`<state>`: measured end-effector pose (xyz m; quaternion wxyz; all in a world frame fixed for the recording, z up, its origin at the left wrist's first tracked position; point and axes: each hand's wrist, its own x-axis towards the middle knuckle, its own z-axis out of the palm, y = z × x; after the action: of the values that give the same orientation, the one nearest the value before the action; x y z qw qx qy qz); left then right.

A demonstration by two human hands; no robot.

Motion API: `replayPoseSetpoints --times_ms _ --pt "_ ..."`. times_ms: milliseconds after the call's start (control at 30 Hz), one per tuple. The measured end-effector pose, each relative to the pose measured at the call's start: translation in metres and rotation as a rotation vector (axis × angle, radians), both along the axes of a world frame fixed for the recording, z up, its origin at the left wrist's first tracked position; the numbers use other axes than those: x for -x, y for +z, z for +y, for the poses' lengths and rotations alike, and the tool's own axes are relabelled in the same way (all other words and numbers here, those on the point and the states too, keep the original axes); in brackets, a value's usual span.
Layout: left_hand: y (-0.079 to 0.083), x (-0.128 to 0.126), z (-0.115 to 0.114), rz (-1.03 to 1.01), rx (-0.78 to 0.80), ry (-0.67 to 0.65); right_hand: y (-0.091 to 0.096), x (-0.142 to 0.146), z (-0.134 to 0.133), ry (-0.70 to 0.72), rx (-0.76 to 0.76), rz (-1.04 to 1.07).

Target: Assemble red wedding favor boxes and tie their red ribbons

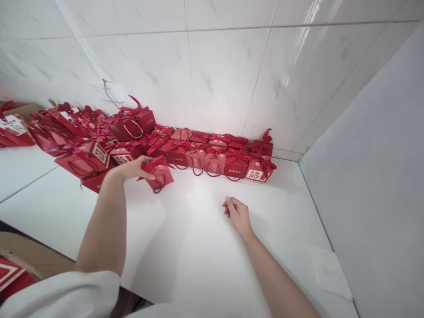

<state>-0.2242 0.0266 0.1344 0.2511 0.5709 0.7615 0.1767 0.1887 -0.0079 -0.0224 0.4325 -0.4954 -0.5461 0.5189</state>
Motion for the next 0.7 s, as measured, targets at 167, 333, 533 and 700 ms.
replayPoseSetpoints --times_ms 167,333,533,700 --pt "-0.037 -0.094 -0.042 -0.441 -0.081 -0.517 0.006 0.000 0.000 -0.025 0.006 0.005" --pt "-0.070 -0.144 -0.059 -0.604 -0.233 -0.568 0.012 -0.001 0.000 -0.030 -0.028 -0.003" --pt "-0.086 -0.145 -0.052 -0.819 -0.244 -0.563 0.022 0.006 0.007 -0.139 0.017 0.094" --pt "-0.090 -0.146 -0.051 -0.814 -0.203 -0.554 0.080 0.022 0.023 -0.056 -0.207 0.042"
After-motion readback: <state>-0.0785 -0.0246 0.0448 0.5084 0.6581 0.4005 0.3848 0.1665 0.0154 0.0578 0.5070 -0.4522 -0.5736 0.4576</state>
